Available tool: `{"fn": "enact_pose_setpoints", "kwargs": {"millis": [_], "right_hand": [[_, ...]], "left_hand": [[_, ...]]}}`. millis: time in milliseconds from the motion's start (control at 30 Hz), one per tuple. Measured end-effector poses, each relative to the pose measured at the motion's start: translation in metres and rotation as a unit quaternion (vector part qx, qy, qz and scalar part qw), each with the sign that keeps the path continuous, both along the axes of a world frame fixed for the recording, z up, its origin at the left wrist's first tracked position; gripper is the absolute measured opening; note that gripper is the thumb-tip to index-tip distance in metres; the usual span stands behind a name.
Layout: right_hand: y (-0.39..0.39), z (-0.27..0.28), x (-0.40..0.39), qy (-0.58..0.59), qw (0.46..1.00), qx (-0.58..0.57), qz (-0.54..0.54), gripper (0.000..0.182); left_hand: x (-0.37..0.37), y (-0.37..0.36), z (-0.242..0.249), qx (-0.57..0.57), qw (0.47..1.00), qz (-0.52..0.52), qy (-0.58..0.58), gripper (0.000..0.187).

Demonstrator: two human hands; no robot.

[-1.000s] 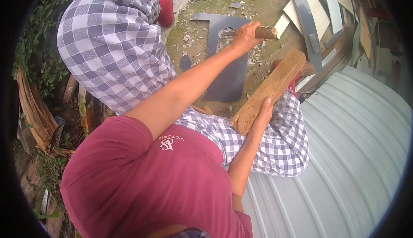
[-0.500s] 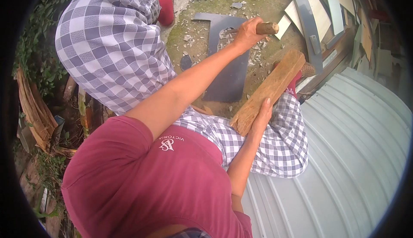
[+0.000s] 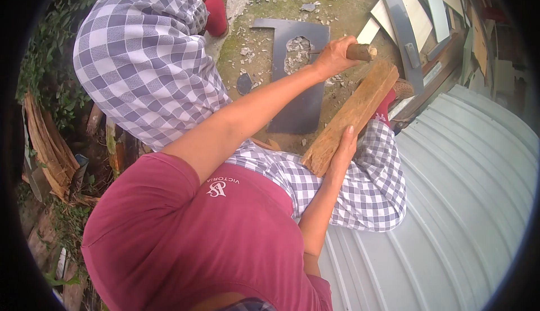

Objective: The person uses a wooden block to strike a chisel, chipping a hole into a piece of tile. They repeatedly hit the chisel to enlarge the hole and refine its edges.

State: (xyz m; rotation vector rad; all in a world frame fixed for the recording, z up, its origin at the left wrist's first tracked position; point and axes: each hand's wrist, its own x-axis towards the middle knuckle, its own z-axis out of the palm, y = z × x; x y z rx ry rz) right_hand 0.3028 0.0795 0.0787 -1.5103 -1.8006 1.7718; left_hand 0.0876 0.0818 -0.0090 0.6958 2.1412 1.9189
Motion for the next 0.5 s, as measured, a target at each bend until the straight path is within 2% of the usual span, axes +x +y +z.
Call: {"fn": "enact_pose_setpoints", "kwargs": {"millis": [167,300,333,367,400,433,500], "right_hand": [[0.0,0.007,-0.001,0.011,0.999,-0.023,-0.035,0.064],[-0.001,0.015,0.003,0.097,0.984,-0.103,-0.113,0.066],[0.0,0.015,0.004,0.122,0.974,-0.127,-0.142,0.068],[-0.001,0.021,0.004,0.131,0.969,-0.133,-0.158,0.068],[-0.001,0.03,0.001,0.141,0.955,-0.179,-0.191,0.069],[0.0,0.036,0.0,0.15,0.938,-0.224,-0.22,0.07],[0.002,0.037,0.004,0.159,0.92,-0.268,-0.239,0.069]], "left_hand": [[0.002,-0.003,0.023,-0.041,0.992,-0.111,-0.037,0.035],[-0.06,-0.026,0.02,0.023,0.996,0.068,-0.061,0.034],[-0.078,-0.038,0.023,0.043,0.99,0.109,-0.082,0.026],[-0.097,-0.055,0.017,-0.007,0.985,0.131,-0.112,0.023],[-0.112,-0.069,0.02,0.013,0.987,0.141,-0.073,0.017],[-0.12,-0.079,0.026,0.144,0.975,0.119,-0.12,0.025],[-0.125,-0.096,0.034,0.123,0.963,0.142,-0.19,0.025]]}}
